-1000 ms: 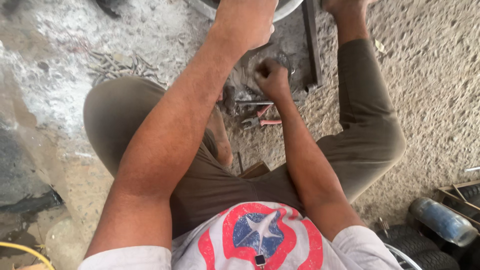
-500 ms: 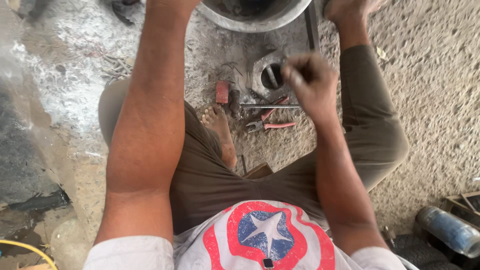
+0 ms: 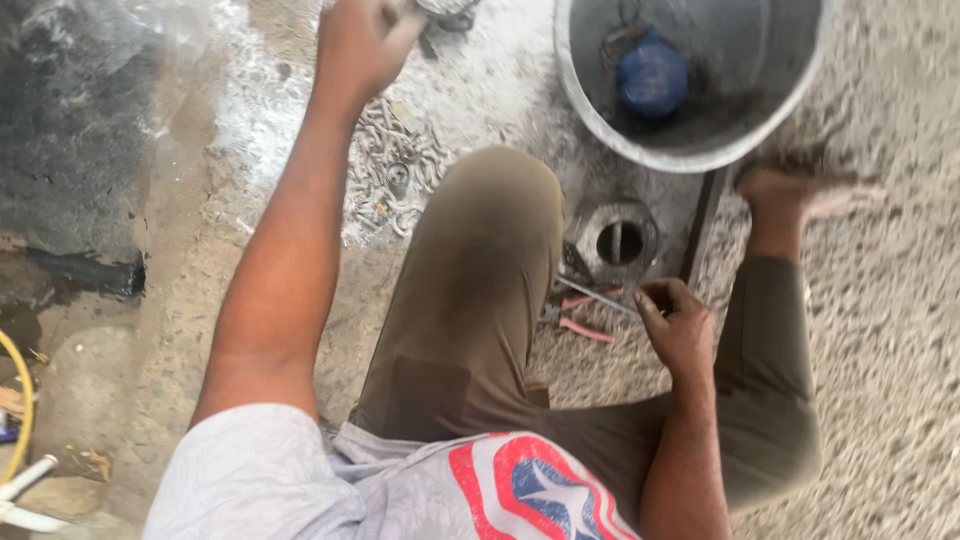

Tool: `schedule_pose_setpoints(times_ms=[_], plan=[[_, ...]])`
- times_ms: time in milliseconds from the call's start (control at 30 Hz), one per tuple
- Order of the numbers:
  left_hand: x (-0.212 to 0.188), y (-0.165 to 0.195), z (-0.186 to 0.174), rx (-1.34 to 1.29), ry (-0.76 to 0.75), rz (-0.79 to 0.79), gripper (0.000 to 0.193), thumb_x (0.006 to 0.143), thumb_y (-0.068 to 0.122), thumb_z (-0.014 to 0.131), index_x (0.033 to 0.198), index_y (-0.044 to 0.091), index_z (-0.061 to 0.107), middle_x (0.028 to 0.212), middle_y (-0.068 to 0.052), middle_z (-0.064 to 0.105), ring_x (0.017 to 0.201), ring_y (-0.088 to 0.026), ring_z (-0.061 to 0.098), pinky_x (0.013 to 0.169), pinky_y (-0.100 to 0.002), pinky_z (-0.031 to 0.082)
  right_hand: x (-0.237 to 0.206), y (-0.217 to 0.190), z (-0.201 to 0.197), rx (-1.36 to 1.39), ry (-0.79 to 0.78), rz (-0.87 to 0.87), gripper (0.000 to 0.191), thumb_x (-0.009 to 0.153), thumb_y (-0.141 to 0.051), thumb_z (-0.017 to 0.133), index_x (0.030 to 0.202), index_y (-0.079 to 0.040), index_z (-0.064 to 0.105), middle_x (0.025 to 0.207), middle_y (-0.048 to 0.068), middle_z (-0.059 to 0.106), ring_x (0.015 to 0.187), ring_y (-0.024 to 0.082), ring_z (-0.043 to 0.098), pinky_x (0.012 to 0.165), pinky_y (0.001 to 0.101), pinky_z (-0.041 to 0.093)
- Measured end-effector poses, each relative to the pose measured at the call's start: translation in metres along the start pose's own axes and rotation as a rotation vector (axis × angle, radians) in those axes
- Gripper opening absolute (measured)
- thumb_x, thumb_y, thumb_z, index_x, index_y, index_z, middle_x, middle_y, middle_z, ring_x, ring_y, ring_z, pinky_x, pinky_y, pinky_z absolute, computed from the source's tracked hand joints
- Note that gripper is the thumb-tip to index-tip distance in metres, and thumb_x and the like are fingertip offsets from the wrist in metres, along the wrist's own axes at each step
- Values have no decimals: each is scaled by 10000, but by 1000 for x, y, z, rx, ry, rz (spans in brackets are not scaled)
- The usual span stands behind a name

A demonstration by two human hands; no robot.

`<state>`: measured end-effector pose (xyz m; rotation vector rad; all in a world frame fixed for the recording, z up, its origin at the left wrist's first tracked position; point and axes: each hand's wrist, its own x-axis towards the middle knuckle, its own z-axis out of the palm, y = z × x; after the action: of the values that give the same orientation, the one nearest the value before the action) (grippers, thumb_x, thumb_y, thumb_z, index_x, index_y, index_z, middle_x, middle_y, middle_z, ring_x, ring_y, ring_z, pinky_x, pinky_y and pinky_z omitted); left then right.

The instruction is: The person sits on the ground and uses pliers to bend and shape small metal pieces. They repeatedly pick up pieces from a pile, manipulate them with the pliers, and place them into a metal bucket. The person also uses a hammer to strike the metal pieces inside the bucket.

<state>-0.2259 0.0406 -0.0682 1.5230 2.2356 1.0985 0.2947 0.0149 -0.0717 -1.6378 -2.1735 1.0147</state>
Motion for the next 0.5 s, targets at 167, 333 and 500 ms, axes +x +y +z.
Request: schedule_pose_setpoints(times_ms=[167,333,500], plan=[[-94,-94,21,73,-42,-488,137,905,140,659,787,88,705,740,-75,707,679,-194,684,680,-355,536,18,9,20,89,-93,178,209,921,-167,776,1058,-15,735,891,107,761,803,159,699,718,328,554],[-112,-117,56,23,154,-523,86,817,136,718,820,58,756,790,-150,747,731,-274,729,716,-397,564,27,15,31,109,-208,338,218,917,-197,763,1068,-40,749,925,64,770,833,133,733,739,302,598],[-71,-124,76,167,240,-597,74,790,117,731,796,52,767,792,-168,756,774,-320,733,765,-428,569,26,24,30,81,-161,333,235,917,-172,769,1101,-28,744,927,89,773,824,148,724,721,311,570]])
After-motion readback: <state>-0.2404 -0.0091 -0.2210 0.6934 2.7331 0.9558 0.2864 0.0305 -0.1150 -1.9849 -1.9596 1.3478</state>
